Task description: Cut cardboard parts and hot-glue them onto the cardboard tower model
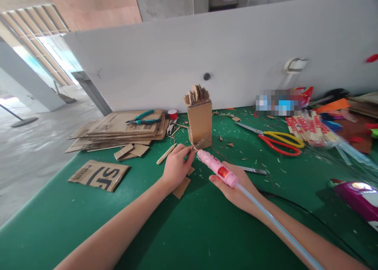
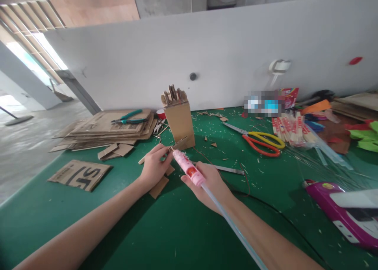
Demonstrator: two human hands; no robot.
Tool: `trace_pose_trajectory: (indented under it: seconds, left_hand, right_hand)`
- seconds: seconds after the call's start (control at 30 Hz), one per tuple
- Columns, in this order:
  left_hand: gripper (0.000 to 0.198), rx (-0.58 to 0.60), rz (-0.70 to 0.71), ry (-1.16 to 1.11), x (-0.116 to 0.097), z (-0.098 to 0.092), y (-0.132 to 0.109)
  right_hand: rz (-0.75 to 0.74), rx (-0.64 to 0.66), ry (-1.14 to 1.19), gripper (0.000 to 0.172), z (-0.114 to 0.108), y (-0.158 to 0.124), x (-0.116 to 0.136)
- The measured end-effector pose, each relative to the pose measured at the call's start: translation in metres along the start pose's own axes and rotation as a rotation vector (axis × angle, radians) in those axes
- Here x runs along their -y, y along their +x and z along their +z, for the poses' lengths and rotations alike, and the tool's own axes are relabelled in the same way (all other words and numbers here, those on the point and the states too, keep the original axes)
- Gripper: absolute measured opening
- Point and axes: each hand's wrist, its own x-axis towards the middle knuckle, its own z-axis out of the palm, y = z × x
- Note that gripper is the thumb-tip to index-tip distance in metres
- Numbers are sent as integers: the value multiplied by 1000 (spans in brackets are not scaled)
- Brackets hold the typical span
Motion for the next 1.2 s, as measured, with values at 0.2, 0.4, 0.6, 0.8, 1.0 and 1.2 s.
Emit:
trace_pose_trajectory:
  seconds: [0.2, 0.4, 0.6, 0.8, 1.0, 1.2]
  left_hand:
    - [16, -33, 24, 6, 1, 1, 0]
    - [15, -53, 66, -6, 2, 2, 0]
    - [14, -70, 65, 18, 2, 2, 1]
    - [17, -56, 54, 0, 1, 1, 1]
    - [21, -93, 45, 11, 2, 2, 1]
    - [23, -76, 48, 10, 0, 1, 0]
  right_hand:
    - [93, -127, 27, 25, 3, 3, -8]
    - [32, -53, 9, 27, 3, 0, -5]
    - [95, -134, -1, 28, 3, 2, -8]
    - [52, -79, 33, 26, 2, 1, -9]
    - [144, -148, 6, 29, -1, 3, -8]
    - [53, -204, 9, 30, 2, 1, -14]
